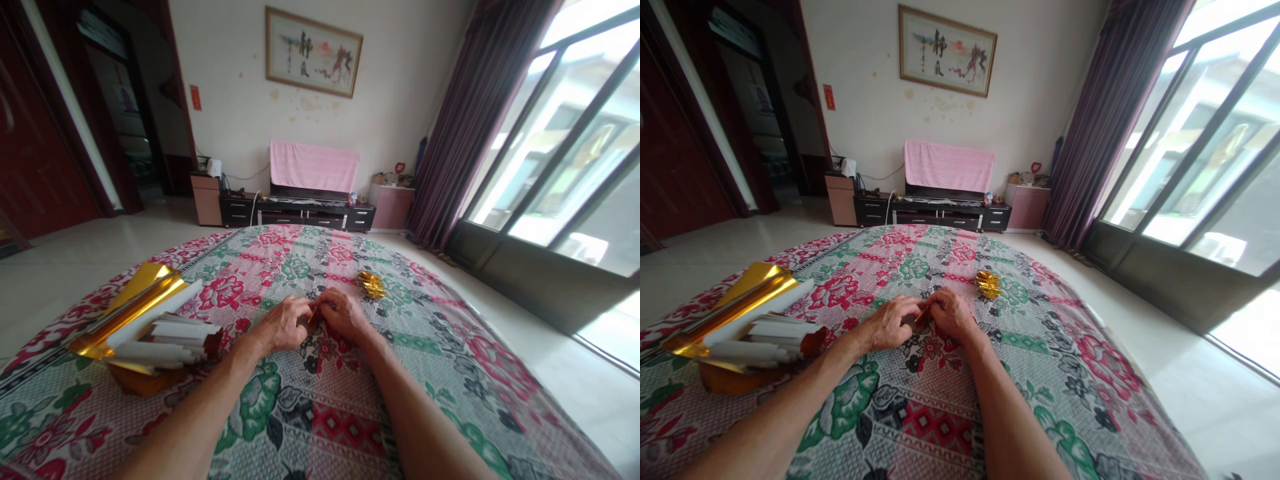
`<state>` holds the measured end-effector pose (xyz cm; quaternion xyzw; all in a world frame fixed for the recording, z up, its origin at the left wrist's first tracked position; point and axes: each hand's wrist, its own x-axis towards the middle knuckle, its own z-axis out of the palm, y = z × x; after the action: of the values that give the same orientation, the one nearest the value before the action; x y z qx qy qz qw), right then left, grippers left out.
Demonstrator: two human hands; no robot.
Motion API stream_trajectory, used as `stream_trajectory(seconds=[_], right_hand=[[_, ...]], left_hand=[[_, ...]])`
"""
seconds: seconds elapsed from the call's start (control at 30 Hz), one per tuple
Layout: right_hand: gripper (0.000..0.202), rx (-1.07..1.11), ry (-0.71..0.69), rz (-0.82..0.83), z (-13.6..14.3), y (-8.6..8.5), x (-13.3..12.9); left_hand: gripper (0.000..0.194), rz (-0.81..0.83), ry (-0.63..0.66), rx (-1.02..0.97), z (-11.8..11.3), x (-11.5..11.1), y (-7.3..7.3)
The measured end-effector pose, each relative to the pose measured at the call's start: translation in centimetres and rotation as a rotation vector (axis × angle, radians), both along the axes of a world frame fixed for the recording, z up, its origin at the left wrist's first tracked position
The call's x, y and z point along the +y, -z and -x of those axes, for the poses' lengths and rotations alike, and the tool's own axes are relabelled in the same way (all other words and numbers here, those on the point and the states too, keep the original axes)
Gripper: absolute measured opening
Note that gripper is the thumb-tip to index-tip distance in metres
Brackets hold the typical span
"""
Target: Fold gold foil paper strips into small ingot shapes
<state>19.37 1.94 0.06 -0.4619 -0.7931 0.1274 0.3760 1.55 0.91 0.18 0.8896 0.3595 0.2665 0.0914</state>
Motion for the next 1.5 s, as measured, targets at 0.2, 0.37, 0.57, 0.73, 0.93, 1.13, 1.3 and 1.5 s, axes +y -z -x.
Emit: stream_trajectory(seconds=[0.2,0.37,0.57,0.73,0.93,1.13,1.3,1.5], right_hand=[[0.024,-0.031,0.005,-0.018,0.22,0.16,0.12],[0.024,-0.056,0.015,-0.020,0.27,-0.07,-0.07],[0.025,-0.073,0.011,-0.017,0.23,0.08,0.04],[0.026,-0.090,0.014,-0.008,0.12,0.10,0.06],[0.029,-0.080,-0.005,-0.003,0.17,-0.01,0.09],[0.026,-0.116,0.012,-0.006,0.71,-0.10,-0.06],[0.024,-0.136,0.065,-0.016,1.03,0.10,-0.21],[0.016,-0.122,0.032,-0.038,0.86,0.38,-0.09]], left_hand=[[0.027,0.025,-0.030,-0.038,0.24,-0.02,-0.22],[0.024,0.047,-0.030,-0.072,0.39,-0.03,-0.44],[0.019,0.065,-0.036,-0.077,0.50,-0.05,-0.40],[0.017,0.058,-0.027,-0.086,0.65,0.03,-0.21],[0.019,0.093,-0.004,-0.045,0.65,0.12,-0.31],[0.019,0.112,-0.014,-0.003,0.63,0.04,-0.55],[0.014,0.117,-0.029,-0.040,0.76,0.10,-0.41],[0.013,0.126,-0.018,-0.114,0.90,0.14,-0.26]])
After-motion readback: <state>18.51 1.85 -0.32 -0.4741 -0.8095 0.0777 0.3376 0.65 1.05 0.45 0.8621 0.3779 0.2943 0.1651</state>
